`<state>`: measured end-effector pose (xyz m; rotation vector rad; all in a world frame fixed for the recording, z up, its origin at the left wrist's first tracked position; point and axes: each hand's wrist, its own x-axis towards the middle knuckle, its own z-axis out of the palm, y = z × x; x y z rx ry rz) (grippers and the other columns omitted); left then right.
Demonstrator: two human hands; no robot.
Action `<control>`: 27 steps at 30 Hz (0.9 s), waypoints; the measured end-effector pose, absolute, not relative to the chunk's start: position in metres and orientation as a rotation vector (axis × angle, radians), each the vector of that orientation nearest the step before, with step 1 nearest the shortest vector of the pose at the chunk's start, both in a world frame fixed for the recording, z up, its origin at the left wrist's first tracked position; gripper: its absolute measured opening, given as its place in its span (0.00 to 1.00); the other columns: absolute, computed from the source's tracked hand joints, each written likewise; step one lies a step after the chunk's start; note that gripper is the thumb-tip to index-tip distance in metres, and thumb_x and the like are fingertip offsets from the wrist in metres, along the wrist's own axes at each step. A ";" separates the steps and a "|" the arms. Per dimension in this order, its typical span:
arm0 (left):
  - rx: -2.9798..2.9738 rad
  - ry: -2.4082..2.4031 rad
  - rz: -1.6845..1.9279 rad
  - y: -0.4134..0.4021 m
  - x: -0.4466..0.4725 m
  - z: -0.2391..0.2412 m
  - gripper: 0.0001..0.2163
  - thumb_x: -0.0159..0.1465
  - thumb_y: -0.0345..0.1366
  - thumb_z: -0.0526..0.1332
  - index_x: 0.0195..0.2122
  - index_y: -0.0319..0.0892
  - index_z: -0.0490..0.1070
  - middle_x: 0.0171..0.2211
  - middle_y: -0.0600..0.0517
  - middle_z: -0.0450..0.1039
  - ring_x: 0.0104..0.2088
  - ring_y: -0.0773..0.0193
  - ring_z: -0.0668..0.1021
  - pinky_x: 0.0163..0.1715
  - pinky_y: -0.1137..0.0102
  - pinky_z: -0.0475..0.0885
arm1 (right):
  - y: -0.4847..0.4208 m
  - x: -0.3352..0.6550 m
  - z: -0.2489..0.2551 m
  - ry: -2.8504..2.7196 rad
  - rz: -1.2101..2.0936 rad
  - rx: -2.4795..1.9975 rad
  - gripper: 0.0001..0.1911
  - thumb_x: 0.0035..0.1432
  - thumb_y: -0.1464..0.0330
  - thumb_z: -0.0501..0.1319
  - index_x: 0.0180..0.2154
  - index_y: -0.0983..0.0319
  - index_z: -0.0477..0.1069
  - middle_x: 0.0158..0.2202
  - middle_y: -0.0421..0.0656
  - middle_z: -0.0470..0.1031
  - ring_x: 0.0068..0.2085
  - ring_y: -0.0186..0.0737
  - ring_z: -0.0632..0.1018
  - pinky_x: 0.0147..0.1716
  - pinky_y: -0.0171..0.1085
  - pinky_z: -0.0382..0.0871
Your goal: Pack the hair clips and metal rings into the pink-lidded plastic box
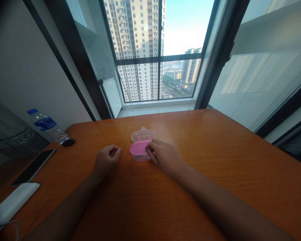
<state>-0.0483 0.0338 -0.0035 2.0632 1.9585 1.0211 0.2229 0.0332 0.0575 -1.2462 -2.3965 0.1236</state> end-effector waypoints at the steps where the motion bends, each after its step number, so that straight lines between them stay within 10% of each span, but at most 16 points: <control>1: 2.014 2.019 0.995 0.039 -0.055 -0.007 0.10 0.64 0.39 0.57 0.29 0.43 0.72 0.26 0.52 0.72 0.29 0.62 0.74 0.31 0.69 0.65 | 0.039 0.220 0.064 -2.418 0.081 -1.298 0.12 0.67 0.64 0.54 0.39 0.59 0.75 0.41 0.42 0.78 0.37 0.38 0.77 0.35 0.34 0.62; 27: 1.881 2.183 0.570 0.054 -0.075 -0.015 0.12 0.62 0.43 0.59 0.35 0.45 0.79 0.42 0.45 0.79 0.46 0.51 0.76 0.44 0.63 0.65 | 0.010 0.136 0.076 -2.599 0.063 -1.214 0.17 0.67 0.65 0.50 0.37 0.61 0.77 0.37 0.47 0.79 0.34 0.43 0.79 0.33 0.37 0.66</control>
